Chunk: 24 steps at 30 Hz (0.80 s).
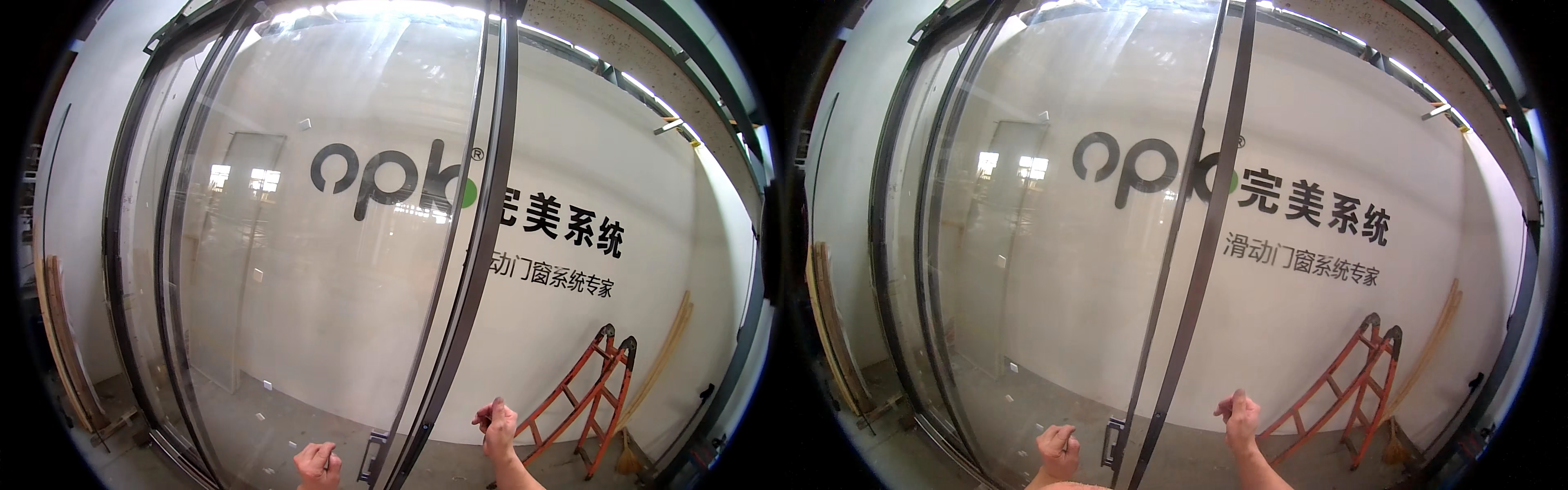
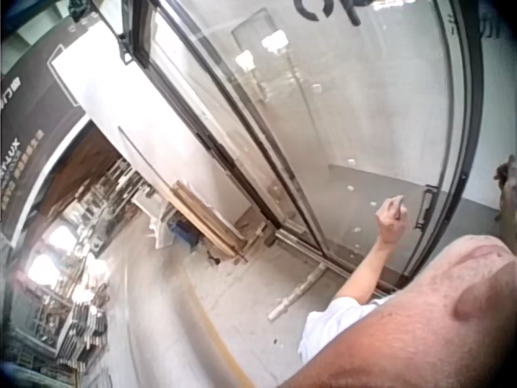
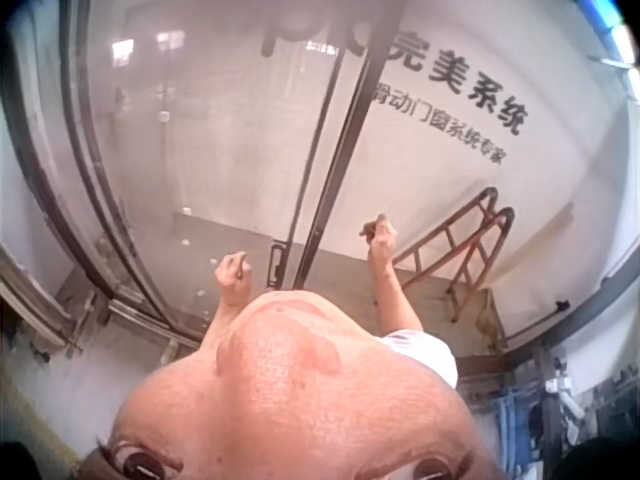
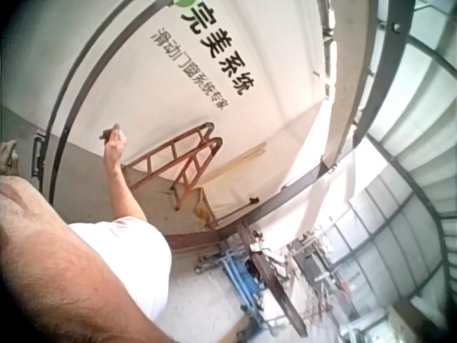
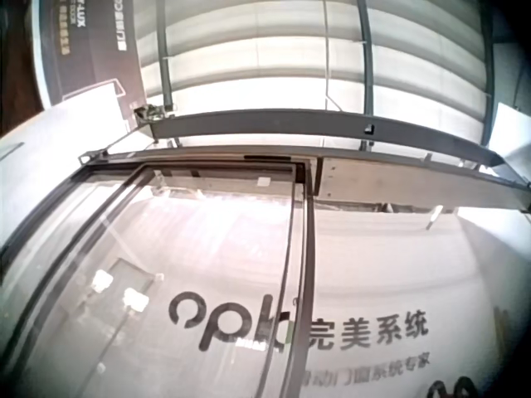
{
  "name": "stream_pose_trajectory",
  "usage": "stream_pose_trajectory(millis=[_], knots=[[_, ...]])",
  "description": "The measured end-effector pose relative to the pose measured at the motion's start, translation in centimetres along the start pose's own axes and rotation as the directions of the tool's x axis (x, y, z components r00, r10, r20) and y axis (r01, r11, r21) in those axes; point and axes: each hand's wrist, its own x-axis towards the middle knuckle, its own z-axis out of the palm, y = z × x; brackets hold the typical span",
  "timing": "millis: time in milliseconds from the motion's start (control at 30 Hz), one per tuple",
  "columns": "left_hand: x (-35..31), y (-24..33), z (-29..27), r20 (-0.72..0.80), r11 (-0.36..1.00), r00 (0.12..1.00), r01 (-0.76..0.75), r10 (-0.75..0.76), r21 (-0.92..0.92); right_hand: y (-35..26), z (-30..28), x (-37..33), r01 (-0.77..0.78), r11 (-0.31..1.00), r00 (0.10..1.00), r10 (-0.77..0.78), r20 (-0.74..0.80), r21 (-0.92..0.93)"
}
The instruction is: The person assembles a large window frame by hand, aligning and securing the vertical and horizontal sections. They use a screwdriver to tighten screws at the joints and repeatedly test the sliding mechanism of the glass panels. The person also retrieves additional hardware from a nearby cart to continue the assembly.
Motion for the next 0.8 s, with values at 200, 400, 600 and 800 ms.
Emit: stream_pose_trajectory(millis=[200, 400, 600, 800], knots=[[-0.9, 0.1, -0.7, 0.082, 1.000, 0.997, -0.010, 0.008, 0.015, 0.9, 0.6, -0.7, -0.031, 0.998, 0.999, 0.033, -0.034, 0.056], [-1.9, 0.0, -0.4, 0.085, 0.998, 0.995, -0.058, 0.060, -0.033, 0.8, 1.4, -1.3, -0.051, 0.995, 0.999, 0.052, -0.015, 0.089], [-2.7, 1.2, -0.6, 0.223, 1.000, 0.975, 0.010, -0.006, -0.018, 2.1, 1.4, -1.5, -0.052, 0.996, 0.999, 0.052, -0.003, 0.075], [-1.6, 3.5, -0.2, 0.269, 0.999, 0.963, -0.023, 0.034, -0.044, 1.3, 2.2, -1.3, -0.084, 0.994, 0.996, 0.083, 0.023, 0.062]])
